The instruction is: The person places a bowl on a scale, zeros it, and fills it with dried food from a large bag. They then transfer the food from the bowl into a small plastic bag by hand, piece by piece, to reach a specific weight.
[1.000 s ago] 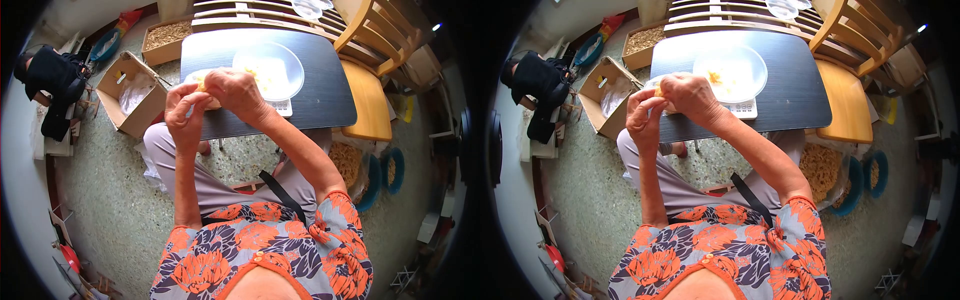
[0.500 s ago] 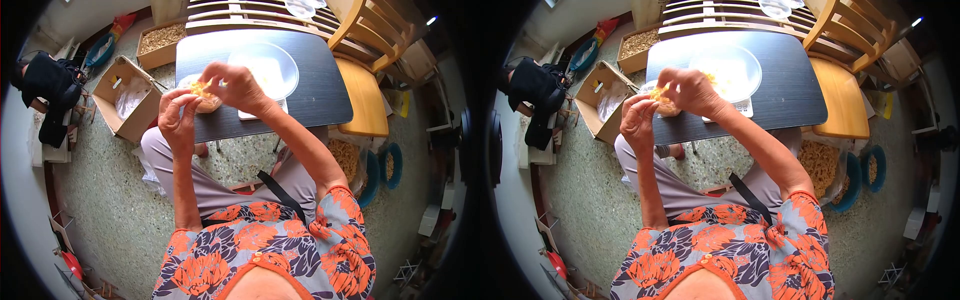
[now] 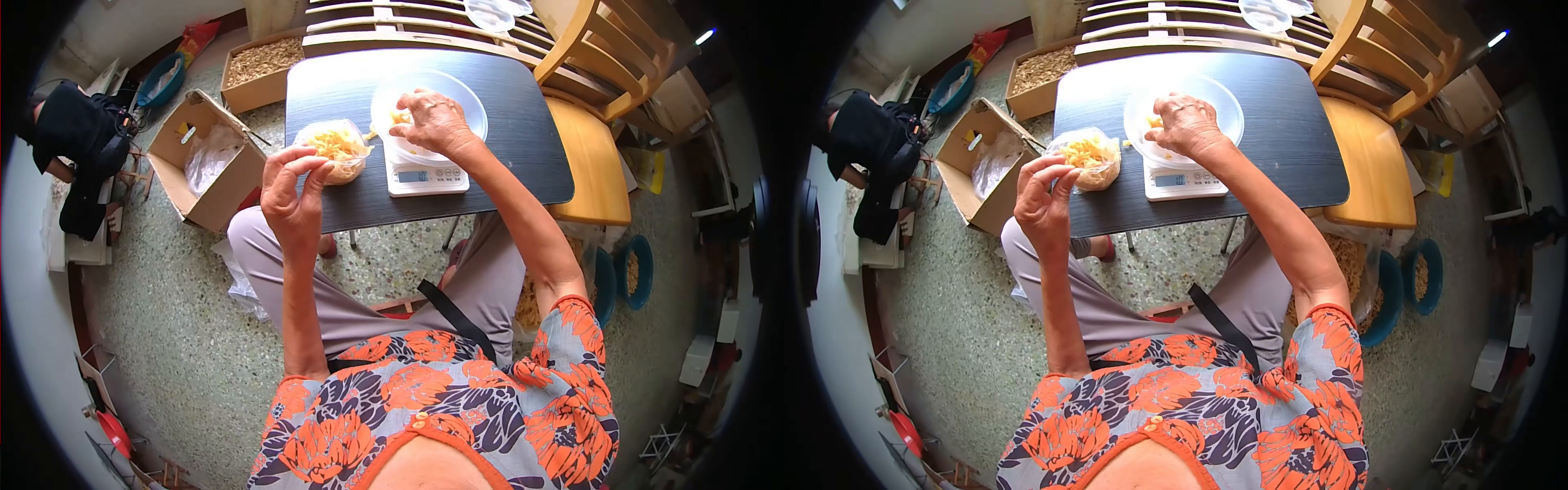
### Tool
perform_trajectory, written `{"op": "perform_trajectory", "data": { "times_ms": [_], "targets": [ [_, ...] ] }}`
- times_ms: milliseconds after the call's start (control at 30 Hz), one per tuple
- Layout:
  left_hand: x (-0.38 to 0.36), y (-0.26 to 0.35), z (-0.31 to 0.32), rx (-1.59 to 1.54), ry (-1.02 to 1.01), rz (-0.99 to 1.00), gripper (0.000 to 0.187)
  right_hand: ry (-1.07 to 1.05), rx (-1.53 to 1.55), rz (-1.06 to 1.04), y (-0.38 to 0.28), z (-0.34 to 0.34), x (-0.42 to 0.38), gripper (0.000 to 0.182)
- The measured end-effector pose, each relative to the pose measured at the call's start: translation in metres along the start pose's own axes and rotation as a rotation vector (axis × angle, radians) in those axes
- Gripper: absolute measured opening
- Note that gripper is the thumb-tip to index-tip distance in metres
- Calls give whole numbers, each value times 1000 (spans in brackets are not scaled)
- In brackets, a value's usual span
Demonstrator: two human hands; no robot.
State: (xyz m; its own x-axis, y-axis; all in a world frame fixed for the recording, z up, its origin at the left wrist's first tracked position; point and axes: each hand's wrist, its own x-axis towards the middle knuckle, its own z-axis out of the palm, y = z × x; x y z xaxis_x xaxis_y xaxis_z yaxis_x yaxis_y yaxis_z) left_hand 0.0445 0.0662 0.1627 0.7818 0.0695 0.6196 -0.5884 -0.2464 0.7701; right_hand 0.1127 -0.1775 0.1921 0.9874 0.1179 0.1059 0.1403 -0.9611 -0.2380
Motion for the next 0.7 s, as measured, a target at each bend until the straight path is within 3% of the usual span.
{"op": "perform_trajectory", "data": {
  "times_ms": [167, 400, 467, 500, 600, 700],
  "targets": [
    [0, 1, 1, -16, -2, -6, 12, -93, -13, -21, 1, 1, 3, 29],
    [0, 2, 2, 9, -15, 7, 12, -14, -63, -133, 24, 15, 17, 19],
    [1, -1, 4, -5, -4, 7, 12, 5, 380, -46, 41, 14, 20, 17],
    [-1, -3, 4, -18, 8, -1, 12, -89, 601, 93, 44, 3, 20, 15],
    [0, -3, 7, -12, 15, 4, 12, -34, 1209, 117, 46, -9, 7, 26],
    [1, -2, 11, -23, 11, 7, 13, -34, 1305, 75, 20, -22, -4, 27]
  ]
}}
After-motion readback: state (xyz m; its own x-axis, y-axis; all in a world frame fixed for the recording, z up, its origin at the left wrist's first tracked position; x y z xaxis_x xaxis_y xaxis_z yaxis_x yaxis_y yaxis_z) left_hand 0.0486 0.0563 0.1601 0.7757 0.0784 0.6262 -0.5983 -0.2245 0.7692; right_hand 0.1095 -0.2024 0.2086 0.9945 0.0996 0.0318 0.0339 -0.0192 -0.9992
